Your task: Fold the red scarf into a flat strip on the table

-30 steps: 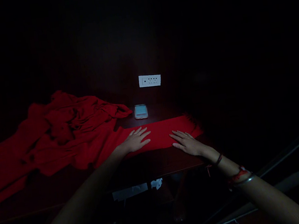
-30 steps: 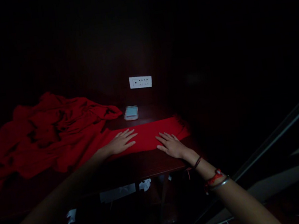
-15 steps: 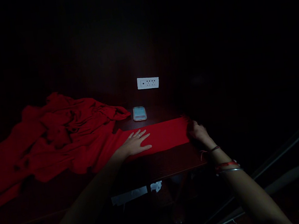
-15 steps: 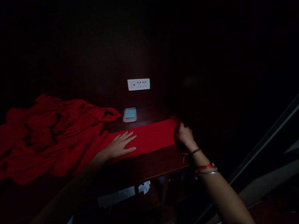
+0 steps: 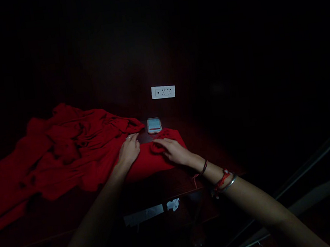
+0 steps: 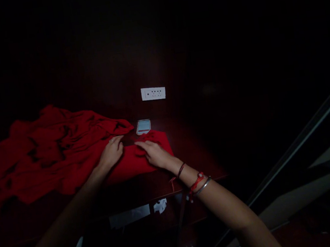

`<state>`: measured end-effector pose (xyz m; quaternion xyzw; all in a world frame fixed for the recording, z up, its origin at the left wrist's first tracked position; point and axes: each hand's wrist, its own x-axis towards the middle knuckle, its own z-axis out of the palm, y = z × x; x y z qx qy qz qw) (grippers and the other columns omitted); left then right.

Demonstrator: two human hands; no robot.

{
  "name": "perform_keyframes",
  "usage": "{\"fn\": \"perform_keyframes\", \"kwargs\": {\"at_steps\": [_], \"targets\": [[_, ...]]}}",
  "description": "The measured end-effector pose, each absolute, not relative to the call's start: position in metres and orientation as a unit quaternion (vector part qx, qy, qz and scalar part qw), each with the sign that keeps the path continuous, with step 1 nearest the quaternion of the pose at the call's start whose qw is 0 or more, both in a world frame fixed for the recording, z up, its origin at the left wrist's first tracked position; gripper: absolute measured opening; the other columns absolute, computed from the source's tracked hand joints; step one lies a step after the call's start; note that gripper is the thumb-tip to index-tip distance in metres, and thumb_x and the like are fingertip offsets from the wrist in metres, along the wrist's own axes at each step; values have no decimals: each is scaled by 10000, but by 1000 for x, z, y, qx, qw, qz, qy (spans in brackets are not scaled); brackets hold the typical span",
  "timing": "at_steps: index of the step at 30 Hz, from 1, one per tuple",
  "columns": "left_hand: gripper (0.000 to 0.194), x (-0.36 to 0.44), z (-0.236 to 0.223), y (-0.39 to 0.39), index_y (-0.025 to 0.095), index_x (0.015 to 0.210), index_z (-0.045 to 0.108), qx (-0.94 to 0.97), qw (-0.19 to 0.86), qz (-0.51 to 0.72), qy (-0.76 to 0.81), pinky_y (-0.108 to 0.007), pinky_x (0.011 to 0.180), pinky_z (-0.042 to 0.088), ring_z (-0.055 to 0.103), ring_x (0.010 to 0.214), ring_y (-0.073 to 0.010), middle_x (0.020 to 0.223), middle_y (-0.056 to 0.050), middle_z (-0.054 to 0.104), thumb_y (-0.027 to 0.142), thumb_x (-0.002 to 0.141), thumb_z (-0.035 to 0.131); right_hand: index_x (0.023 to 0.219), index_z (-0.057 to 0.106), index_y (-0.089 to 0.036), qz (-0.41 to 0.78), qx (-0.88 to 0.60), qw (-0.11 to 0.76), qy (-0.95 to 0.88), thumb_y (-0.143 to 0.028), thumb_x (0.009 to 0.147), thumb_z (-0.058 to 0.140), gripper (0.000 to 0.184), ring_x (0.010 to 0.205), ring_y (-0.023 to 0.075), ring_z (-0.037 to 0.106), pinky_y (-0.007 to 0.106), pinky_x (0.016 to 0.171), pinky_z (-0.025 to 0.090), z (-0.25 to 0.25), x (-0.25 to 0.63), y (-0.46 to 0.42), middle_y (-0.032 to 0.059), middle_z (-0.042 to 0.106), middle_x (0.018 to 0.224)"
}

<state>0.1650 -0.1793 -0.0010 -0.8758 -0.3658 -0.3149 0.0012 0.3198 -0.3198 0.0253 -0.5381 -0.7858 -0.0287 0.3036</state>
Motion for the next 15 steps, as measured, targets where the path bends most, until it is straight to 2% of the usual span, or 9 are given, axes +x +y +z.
{"fn": "perform_keyframes", "kwargs": {"at_steps": [4, 6, 8, 12, 15], "targets": [[389, 156, 2, -175, 60, 1127, 472, -860, -23, -342, -379, -287, 921, 346, 476, 1019, -176, 1103, -128, 527, 136, 815, 253, 1210, 393, -159, 34, -533, 296, -792, -184, 747, 499, 476, 977, 166, 493, 300, 839, 389, 11, 302, -327, 91, 527, 1103], [392, 160, 1, -177, 74, 1132, 467, -872, -37, -336, -355, -294, 921, 345, 473, 1023, -174, 1106, -119, 525, 211, 849, 235, 1160, 441, -164, 19, -602, 307, -737, -217, 786, 457, 379, 928, 153, 512, 286, 826, 390, 10, 315, -332, 78, 552, 1046], [424, 165, -3, -182, 106, 1176, 429, -900, -44, -302, -313, -312, 931, 333, 448, 1059, -176, 1156, -106, 491, 325, 860, 250, 1137, 462, -145, -10, -713, 279, -643, -231, 795, 436, 353, 932, 172, 510, 297, 820, 389, 11, 334, -336, 107, 541, 1047], [536, 174, -12, -191, 220, 1255, 338, -948, -21, -181, -260, -480, 978, 192, 297, 1194, -237, 1299, -97, 344, 492, 794, 363, 1228, 368, -108, 13, -855, 172, -489, -317, 729, 523, 563, 1005, 261, 481, 351, 803, 399, 12, 364, -330, 185, 485, 1129], [482, 175, -13, -196, 288, 1240, 356, -965, -12, -135, -223, -520, 982, 103, 195, 1242, -244, 1351, -63, 262, 474, 796, 375, 1237, 353, -149, 77, -835, 196, -509, -217, 687, 554, 590, 950, 196, 531, 262, 783, 419, 11, 374, -321, 104, 547, 1091]]}}
